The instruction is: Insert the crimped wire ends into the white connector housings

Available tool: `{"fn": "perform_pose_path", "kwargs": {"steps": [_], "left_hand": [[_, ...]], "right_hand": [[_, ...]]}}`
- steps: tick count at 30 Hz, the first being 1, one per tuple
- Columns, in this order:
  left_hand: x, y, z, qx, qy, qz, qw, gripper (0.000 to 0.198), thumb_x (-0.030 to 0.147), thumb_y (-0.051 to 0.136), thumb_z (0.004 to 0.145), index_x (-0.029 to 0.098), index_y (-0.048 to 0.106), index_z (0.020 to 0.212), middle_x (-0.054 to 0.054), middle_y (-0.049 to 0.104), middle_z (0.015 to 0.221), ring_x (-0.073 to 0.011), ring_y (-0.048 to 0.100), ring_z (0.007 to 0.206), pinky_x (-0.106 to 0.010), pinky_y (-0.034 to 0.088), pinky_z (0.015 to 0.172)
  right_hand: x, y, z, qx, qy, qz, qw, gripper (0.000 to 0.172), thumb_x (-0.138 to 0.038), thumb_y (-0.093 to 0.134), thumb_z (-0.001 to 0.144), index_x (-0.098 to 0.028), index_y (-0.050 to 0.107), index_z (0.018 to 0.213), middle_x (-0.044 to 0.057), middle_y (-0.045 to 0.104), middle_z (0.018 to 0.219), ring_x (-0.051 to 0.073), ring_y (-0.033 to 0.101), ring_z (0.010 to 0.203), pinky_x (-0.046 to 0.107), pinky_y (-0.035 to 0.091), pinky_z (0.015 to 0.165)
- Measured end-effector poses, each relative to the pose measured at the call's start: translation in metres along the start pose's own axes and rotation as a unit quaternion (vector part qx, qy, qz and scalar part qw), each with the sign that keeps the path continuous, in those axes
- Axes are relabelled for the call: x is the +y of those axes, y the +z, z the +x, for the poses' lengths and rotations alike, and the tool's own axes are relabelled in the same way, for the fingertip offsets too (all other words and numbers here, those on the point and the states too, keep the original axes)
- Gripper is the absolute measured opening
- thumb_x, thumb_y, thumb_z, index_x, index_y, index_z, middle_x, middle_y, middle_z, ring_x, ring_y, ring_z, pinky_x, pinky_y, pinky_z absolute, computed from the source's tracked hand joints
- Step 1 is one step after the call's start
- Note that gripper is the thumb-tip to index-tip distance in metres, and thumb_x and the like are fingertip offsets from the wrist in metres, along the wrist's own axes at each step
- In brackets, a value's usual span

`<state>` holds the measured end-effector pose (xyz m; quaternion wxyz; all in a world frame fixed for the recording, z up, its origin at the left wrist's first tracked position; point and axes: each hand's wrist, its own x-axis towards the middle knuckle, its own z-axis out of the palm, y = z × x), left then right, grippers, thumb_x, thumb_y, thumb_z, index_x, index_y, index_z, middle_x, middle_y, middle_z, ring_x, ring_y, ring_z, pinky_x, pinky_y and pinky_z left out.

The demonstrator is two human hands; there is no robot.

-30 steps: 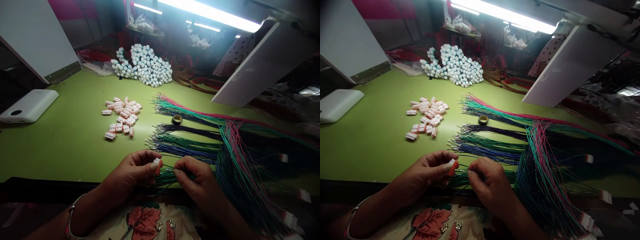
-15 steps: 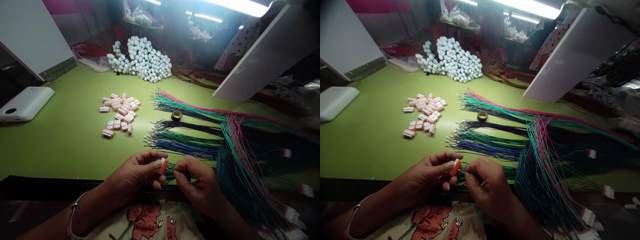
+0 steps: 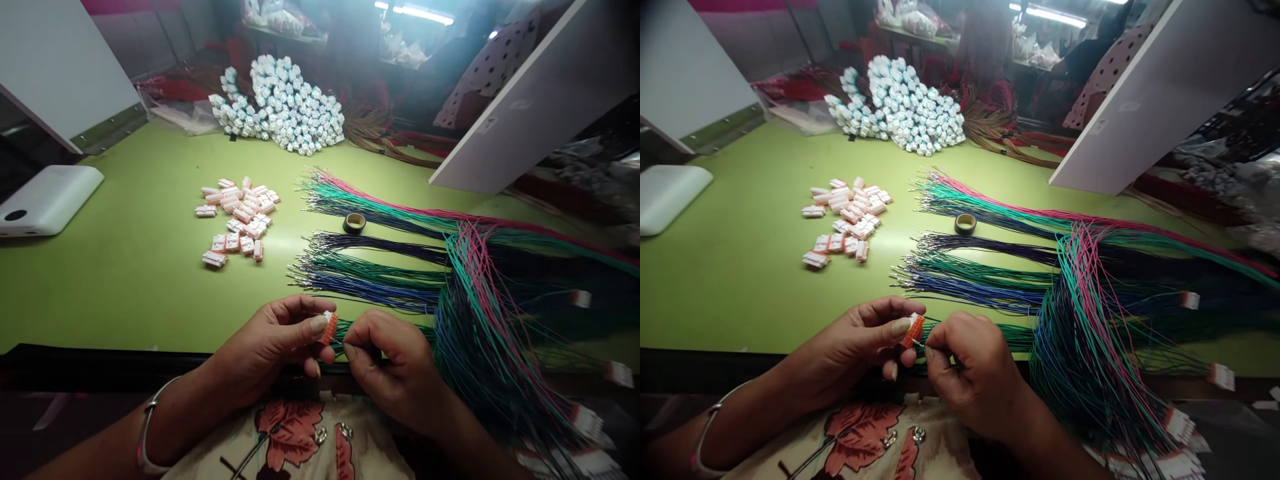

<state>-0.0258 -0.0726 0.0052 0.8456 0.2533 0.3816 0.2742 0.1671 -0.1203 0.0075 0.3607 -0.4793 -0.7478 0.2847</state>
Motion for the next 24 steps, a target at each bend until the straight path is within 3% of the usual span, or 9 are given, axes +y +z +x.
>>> {"fn": "perform_pose_path", "kwargs": {"steps": [10,24], "left_hand": [[0.0008,0.0025,-0.0011,0.006,-0.004,0.021,1.0,0.021,0.023,0.078,0.076,0.014,0.064,0.089,0.001,0.063,0.069,-0.0117,0.065,0.056,-0.018,0.055,0.045],[-0.0021,0.0066,0.0014,-0.012,-0.013,0.048,0.999,0.023,0.023,0.079,0.075,0.015,0.06,0.086,0.001,0.064,0.064,-0.011,0.063,0.05,-0.019,0.055,0.042]], "right_hand": [[-0.0016,0.0023,-0.0019,0.018,-0.021,-0.047,0.999,0.016,-0.009,0.05,0.088,-0.018,0.052,0.075,-0.002,0.052,0.068,0.013,0.047,0.064,0.029,0.03,0.062],[-0.0016,0.0049,-0.002,0.016,-0.104,-0.097,0.99,0.011,-0.008,0.051,0.089,-0.017,0.053,0.083,0.001,0.06,0.073,0.016,0.054,0.07,0.031,0.034,0.065]]}}
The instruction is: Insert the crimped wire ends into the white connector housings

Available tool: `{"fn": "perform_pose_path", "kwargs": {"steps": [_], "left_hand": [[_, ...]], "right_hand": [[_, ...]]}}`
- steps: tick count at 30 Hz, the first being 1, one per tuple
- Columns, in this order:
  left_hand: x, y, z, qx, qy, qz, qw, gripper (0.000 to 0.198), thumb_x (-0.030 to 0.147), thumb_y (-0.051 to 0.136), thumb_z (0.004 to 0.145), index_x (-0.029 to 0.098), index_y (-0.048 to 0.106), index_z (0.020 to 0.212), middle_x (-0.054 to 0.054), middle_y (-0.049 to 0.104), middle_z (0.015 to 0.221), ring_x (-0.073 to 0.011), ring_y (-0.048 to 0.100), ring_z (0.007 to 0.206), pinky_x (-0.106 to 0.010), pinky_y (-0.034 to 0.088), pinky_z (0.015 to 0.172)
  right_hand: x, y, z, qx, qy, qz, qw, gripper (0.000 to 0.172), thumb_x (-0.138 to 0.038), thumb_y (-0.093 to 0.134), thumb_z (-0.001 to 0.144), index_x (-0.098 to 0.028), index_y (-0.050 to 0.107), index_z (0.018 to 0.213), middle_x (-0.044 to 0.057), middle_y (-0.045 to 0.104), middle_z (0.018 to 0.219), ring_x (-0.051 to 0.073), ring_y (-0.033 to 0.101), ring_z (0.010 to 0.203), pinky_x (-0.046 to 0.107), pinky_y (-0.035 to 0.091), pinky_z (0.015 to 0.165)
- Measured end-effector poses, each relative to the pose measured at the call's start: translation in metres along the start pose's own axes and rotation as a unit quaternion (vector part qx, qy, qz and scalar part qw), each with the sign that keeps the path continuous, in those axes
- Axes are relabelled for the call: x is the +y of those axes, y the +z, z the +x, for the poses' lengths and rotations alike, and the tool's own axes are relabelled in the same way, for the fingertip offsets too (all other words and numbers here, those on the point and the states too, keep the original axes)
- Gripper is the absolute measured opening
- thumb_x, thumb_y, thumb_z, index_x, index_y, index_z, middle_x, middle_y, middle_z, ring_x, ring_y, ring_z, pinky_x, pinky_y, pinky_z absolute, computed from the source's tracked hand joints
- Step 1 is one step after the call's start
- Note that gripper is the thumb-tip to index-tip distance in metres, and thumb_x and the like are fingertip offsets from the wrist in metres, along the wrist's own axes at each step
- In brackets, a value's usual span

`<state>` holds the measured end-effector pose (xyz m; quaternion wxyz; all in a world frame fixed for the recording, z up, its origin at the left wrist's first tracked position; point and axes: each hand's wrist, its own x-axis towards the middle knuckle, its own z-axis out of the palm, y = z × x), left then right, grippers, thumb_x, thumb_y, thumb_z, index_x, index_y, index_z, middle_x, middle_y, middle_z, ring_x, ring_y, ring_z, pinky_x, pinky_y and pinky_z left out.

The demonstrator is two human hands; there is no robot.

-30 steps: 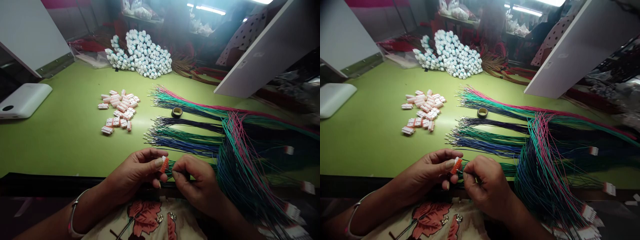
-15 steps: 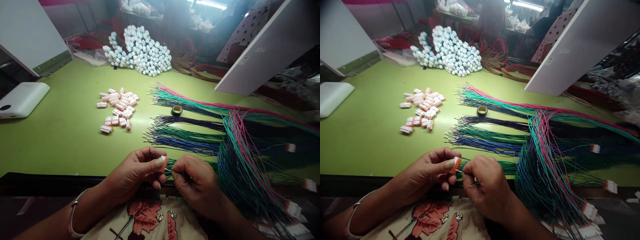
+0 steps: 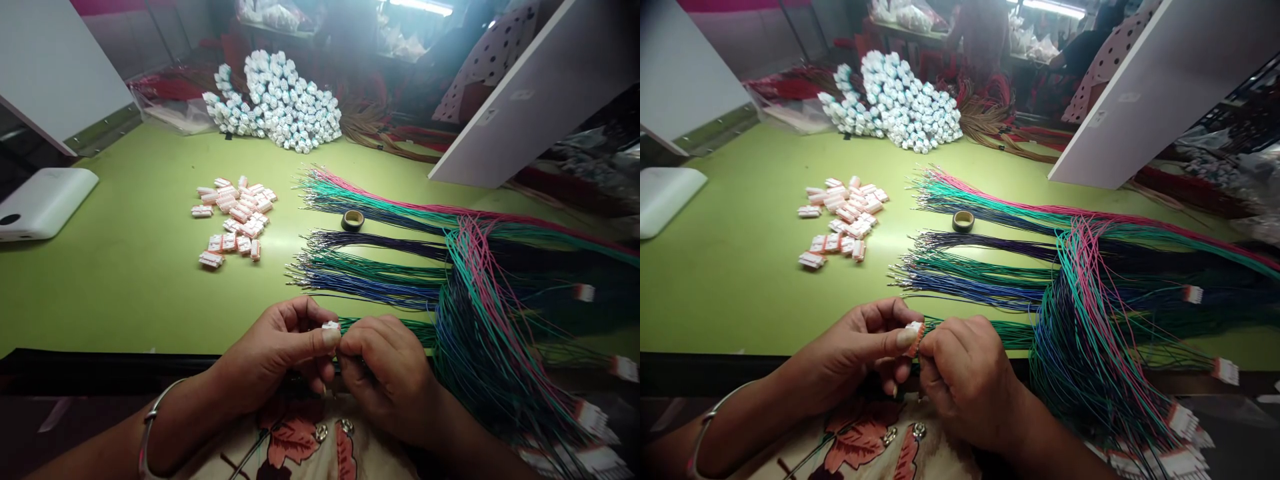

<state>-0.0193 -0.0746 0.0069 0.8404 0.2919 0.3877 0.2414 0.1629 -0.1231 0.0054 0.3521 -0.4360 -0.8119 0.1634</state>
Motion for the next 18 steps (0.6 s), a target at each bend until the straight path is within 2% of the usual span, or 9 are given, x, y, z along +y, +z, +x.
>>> {"fn": "perform_pose_path", "kwargs": {"steps": [3,8,18], "left_hand": [[0.0002,0.0027,-0.0016,-0.002,0.002,0.002,1.0,0.023,0.024,0.079,0.076,0.015,0.06,0.085,0.001,0.064,0.064,-0.0108,0.063,0.051,-0.019,0.055,0.043],[-0.0002,0.0009,-0.0025,0.015,0.018,-0.006,1.0,0.021,0.024,0.077,0.077,0.016,0.06,0.085,0.001,0.063,0.065,-0.0112,0.064,0.053,-0.018,0.055,0.043],[-0.0054,0.0026,-0.0011,0.011,0.02,-0.013,1.0,0.023,0.024,0.078,0.076,0.015,0.059,0.085,0.001,0.064,0.068,-0.01,0.063,0.052,-0.019,0.056,0.045]], "right_hand": [[0.0005,-0.0007,0.0002,-0.011,0.005,0.013,1.0,0.01,-0.01,0.051,0.09,-0.018,0.053,0.086,0.001,0.061,0.075,0.015,0.054,0.071,0.031,0.034,0.066],[0.0021,-0.0019,0.0006,-0.023,0.061,0.032,0.997,0.013,-0.011,0.049,0.091,-0.019,0.051,0.08,-0.001,0.054,0.071,0.014,0.048,0.066,0.031,0.031,0.064],[0.0008,0.0052,-0.0011,-0.017,0.045,0.045,0.998,0.015,-0.01,0.046,0.091,-0.019,0.049,0.079,-0.001,0.053,0.071,0.015,0.046,0.066,0.03,0.03,0.063]]}}
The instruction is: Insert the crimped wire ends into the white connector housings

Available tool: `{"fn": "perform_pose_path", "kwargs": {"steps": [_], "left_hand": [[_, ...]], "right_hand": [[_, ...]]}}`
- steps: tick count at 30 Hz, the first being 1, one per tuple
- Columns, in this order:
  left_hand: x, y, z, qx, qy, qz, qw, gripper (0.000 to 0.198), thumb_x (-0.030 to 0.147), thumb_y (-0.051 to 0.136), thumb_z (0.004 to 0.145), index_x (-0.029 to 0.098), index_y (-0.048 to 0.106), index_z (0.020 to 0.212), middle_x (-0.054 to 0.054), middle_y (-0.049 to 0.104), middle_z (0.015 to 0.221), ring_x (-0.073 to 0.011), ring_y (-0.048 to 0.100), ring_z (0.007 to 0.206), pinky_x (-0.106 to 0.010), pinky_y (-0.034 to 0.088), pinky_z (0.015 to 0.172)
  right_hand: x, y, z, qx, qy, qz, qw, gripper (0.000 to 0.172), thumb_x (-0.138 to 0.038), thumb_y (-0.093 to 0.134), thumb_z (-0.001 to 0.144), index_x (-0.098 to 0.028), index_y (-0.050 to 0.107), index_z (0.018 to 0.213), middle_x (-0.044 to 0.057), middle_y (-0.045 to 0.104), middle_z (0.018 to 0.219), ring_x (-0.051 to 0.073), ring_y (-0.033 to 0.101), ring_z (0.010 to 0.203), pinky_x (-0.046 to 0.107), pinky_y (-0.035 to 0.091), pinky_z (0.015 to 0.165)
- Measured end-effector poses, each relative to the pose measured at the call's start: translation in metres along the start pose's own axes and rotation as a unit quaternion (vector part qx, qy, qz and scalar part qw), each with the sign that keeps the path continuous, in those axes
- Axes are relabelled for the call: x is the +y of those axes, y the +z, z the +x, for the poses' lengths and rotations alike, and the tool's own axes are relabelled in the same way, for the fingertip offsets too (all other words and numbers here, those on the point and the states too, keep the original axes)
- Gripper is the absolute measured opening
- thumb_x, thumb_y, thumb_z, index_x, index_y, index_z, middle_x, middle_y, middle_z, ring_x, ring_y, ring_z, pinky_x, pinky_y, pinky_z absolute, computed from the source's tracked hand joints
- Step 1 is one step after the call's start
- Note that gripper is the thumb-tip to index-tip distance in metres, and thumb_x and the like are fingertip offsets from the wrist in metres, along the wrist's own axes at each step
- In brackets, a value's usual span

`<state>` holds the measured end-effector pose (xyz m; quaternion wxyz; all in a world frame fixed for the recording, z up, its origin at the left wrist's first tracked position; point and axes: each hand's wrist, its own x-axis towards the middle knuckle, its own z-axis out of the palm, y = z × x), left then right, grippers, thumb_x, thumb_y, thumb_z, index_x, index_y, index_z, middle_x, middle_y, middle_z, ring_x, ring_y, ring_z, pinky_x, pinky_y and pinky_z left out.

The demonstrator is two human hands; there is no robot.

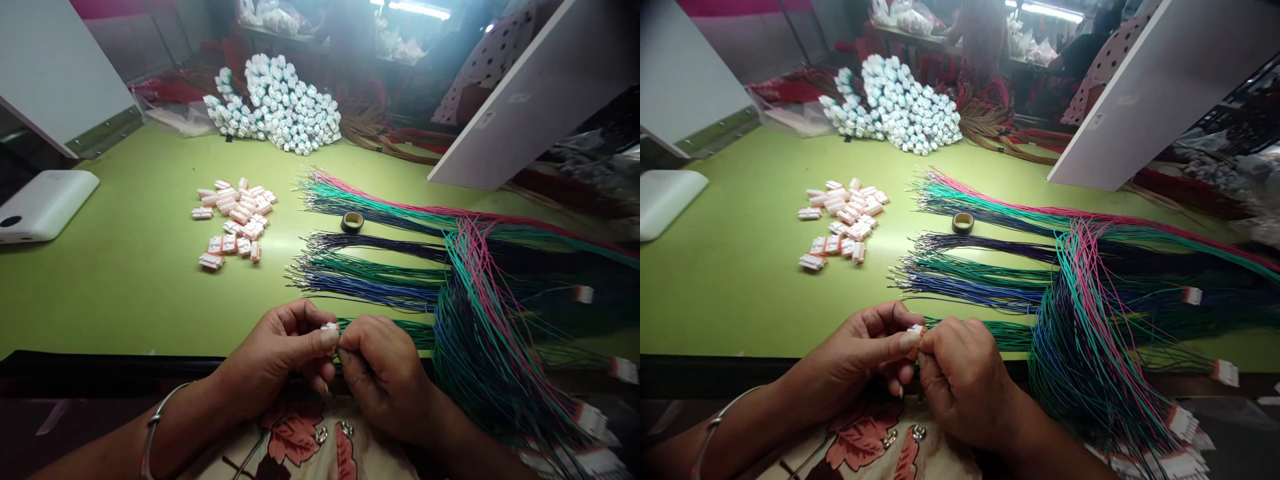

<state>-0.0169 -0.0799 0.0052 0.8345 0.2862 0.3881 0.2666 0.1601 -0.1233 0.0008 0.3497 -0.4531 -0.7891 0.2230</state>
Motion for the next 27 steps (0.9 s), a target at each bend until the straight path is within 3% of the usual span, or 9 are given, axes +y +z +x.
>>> {"fn": "perform_pose_path", "kwargs": {"steps": [16,22,25,27], "left_hand": [[-0.006,-0.001,-0.003,0.025,0.021,-0.026,0.999,0.022,0.024,0.078,0.077,0.016,0.061,0.088,0.0,0.065,0.065,-0.0114,0.063,0.052,-0.019,0.054,0.046],[-0.004,-0.002,-0.006,0.021,0.052,0.001,0.998,0.021,0.026,0.075,0.08,0.019,0.058,0.09,0.001,0.064,0.068,-0.0127,0.064,0.059,-0.021,0.055,0.048],[-0.002,-0.004,-0.008,0.015,0.064,0.057,0.996,0.022,0.03,0.074,0.081,0.019,0.058,0.091,0.001,0.062,0.071,-0.0142,0.064,0.062,-0.021,0.055,0.046],[-0.002,-0.006,-0.008,0.007,0.06,0.079,0.995,0.023,0.033,0.073,0.081,0.019,0.057,0.092,0.001,0.062,0.068,-0.0127,0.061,0.056,-0.02,0.052,0.043]], "right_hand": [[0.001,0.005,-0.003,0.011,0.02,-0.006,1.0,0.015,-0.013,0.048,0.091,-0.019,0.051,0.077,-0.001,0.055,0.069,0.014,0.049,0.064,0.03,0.032,0.063],[0.009,-0.014,0.004,0.006,0.063,0.01,0.998,0.009,-0.019,0.055,0.092,-0.019,0.059,0.084,0.0,0.064,0.076,0.015,0.057,0.071,0.029,0.037,0.067],[0.019,-0.03,0.011,0.036,0.096,-0.104,0.989,0.008,-0.021,0.057,0.092,-0.019,0.063,0.088,0.002,0.068,0.082,0.017,0.061,0.076,0.029,0.037,0.068],[0.022,-0.036,0.016,0.007,0.094,-0.23,0.969,0.012,-0.019,0.056,0.092,-0.019,0.065,0.084,0.003,0.068,0.079,0.018,0.061,0.074,0.03,0.033,0.066]]}}
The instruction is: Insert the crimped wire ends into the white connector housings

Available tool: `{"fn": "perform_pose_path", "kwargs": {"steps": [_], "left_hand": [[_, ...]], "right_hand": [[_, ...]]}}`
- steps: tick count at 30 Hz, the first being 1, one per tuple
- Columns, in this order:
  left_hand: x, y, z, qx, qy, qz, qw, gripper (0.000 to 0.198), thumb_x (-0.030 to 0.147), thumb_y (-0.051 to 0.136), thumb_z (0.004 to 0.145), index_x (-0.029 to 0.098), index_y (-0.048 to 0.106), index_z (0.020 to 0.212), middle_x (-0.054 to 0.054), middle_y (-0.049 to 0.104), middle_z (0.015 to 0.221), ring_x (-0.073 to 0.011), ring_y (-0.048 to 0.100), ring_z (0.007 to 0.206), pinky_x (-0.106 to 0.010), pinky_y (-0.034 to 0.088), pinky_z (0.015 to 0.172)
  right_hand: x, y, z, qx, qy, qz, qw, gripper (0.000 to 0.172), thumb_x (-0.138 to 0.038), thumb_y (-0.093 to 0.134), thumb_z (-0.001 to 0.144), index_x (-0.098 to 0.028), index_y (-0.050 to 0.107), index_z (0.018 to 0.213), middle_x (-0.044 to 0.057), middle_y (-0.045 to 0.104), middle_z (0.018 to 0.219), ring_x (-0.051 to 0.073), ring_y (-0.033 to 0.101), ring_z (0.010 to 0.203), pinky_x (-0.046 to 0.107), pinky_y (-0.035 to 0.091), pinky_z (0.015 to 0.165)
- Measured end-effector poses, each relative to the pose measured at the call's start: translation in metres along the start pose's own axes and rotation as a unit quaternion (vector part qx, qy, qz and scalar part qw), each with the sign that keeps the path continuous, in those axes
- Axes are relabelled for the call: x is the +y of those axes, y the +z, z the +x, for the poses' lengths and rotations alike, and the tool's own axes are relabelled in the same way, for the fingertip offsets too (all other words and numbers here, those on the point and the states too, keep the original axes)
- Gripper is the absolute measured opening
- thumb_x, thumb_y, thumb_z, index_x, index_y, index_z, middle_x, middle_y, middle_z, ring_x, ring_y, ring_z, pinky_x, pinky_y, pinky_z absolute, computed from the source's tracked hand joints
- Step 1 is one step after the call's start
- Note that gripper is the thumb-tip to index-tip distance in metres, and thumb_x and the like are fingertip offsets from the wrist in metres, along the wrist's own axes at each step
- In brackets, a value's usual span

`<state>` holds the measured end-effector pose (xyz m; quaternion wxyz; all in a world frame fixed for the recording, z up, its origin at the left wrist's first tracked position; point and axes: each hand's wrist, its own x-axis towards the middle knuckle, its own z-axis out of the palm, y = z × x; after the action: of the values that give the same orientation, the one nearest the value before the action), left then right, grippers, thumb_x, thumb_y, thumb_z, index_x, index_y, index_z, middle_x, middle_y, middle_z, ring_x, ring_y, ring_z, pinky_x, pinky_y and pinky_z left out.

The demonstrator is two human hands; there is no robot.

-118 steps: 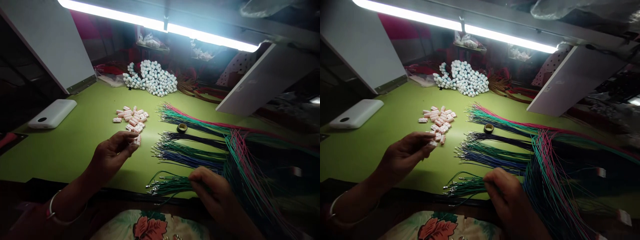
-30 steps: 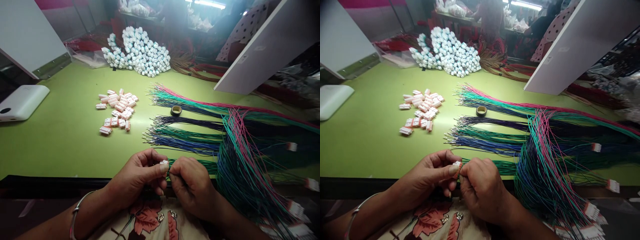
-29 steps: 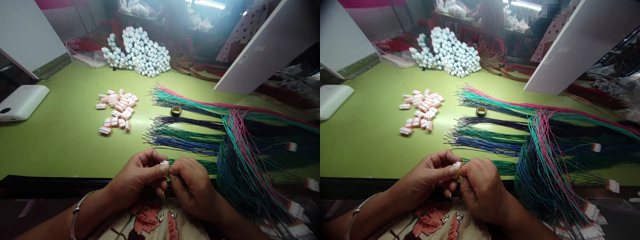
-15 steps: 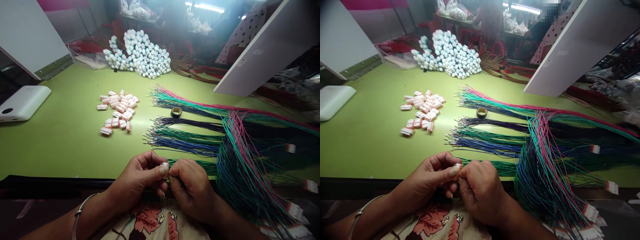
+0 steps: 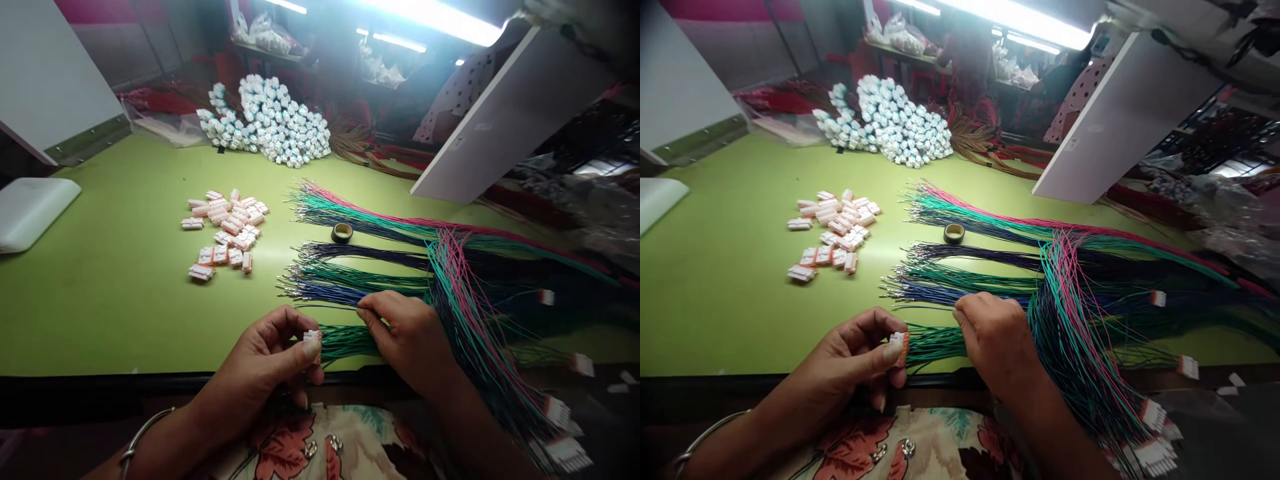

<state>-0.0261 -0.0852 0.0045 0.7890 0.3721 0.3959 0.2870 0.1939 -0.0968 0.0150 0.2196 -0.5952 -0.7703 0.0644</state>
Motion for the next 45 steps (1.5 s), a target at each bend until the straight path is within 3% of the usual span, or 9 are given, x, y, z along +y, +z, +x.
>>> {"fn": "perform_pose_path", "kwargs": {"steps": [3,7,11,15,19,23,29,37,45], "left_hand": [[-0.001,-0.002,0.0,-0.011,-0.007,0.026,1.0,0.025,0.036,0.071,0.083,0.02,0.056,0.094,-0.001,0.066,0.063,-0.0103,0.056,0.047,-0.018,0.048,0.04],[-0.001,-0.003,0.0,-0.02,-0.012,0.03,0.999,0.027,0.038,0.071,0.082,0.02,0.055,0.093,-0.002,0.067,0.061,-0.01,0.055,0.045,-0.017,0.046,0.039],[-0.002,-0.003,0.0,-0.026,-0.006,0.028,0.999,0.027,0.038,0.072,0.081,0.02,0.056,0.092,-0.001,0.067,0.061,-0.0095,0.054,0.045,-0.017,0.045,0.039],[-0.003,-0.004,0.0,-0.029,-0.004,0.029,0.999,0.027,0.039,0.071,0.082,0.02,0.055,0.093,-0.001,0.067,0.06,-0.008,0.05,0.041,-0.016,0.043,0.037],[-0.002,-0.005,0.0,-0.03,-0.014,0.035,0.999,0.028,0.04,0.069,0.083,0.02,0.054,0.093,-0.001,0.067,0.061,-0.0066,0.048,0.04,-0.014,0.04,0.037],[-0.001,-0.005,0.001,-0.029,-0.016,0.031,0.999,0.027,0.039,0.068,0.084,0.02,0.054,0.097,-0.001,0.068,0.062,-0.0058,0.048,0.039,-0.014,0.041,0.037],[-0.002,-0.005,0.004,-0.042,-0.024,-0.034,0.998,0.023,0.033,0.069,0.084,0.018,0.058,0.097,-0.001,0.068,0.065,-0.0061,0.052,0.042,-0.014,0.045,0.039],[-0.006,-0.006,0.009,-0.059,-0.045,-0.082,0.994,0.016,0.028,0.066,0.088,0.017,0.06,0.098,-0.003,0.069,0.064,-0.0044,0.053,0.04,-0.011,0.043,0.039],[-0.005,-0.005,0.008,-0.063,-0.048,-0.105,0.991,0.01,0.024,0.064,0.089,0.017,0.061,0.096,-0.003,0.069,0.063,-0.0037,0.051,0.039,-0.011,0.045,0.039]], "right_hand": [[-0.004,0.0,0.012,-0.079,-0.039,-0.144,0.986,0.015,-0.013,0.056,0.09,-0.018,0.063,0.077,0.004,0.065,0.072,0.018,0.059,0.067,0.032,0.027,0.06],[-0.015,0.008,0.027,-0.142,-0.078,-0.212,0.964,0.015,-0.008,0.056,0.085,-0.018,0.059,0.075,0.006,0.064,0.074,0.019,0.058,0.064,0.032,0.02,0.056],[-0.017,0.017,0.034,-0.163,-0.104,-0.242,0.951,0.013,-0.005,0.054,0.083,-0.016,0.058,0.076,0.008,0.064,0.073,0.02,0.058,0.061,0.032,0.02,0.055],[-0.01,0.019,0.032,-0.14,-0.132,-0.238,0.952,0.014,-0.006,0.051,0.084,-0.016,0.057,0.076,0.007,0.062,0.07,0.02,0.055,0.058,0.033,0.021,0.055],[0.0,0.01,0.026,-0.052,-0.12,-0.167,0.977,0.016,-0.009,0.049,0.086,-0.016,0.057,0.073,0.004,0.06,0.067,0.017,0.054,0.061,0.032,0.027,0.06],[0.003,0.004,0.019,0.034,-0.09,-0.004,0.995,0.012,-0.011,0.051,0.087,-0.016,0.056,0.078,0.0,0.058,0.067,0.015,0.052,0.063,0.029,0.034,0.064],[-0.021,0.005,0.011,0.072,-0.081,0.24,0.965,0.007,-0.012,0.056,0.09,-0.017,0.059,0.087,0.0,0.061,0.078,0.013,0.057,0.072,0.025,0.043,0.067],[-0.034,0.006,-0.001,0.028,0.002,0.296,0.955,0.014,-0.005,0.058,0.078,-0.017,0.059,0.071,-0.004,0.053,0.063,0.008,0.048,0.057,0.021,0.036,0.054],[-0.034,0.009,-0.011,-0.011,0.039,0.301,0.953,0.015,-0.007,0.056,0.077,-0.016,0.058,0.065,-0.005,0.053,0.058,0.007,0.045,0.052,0.019,0.034,0.05]]}}
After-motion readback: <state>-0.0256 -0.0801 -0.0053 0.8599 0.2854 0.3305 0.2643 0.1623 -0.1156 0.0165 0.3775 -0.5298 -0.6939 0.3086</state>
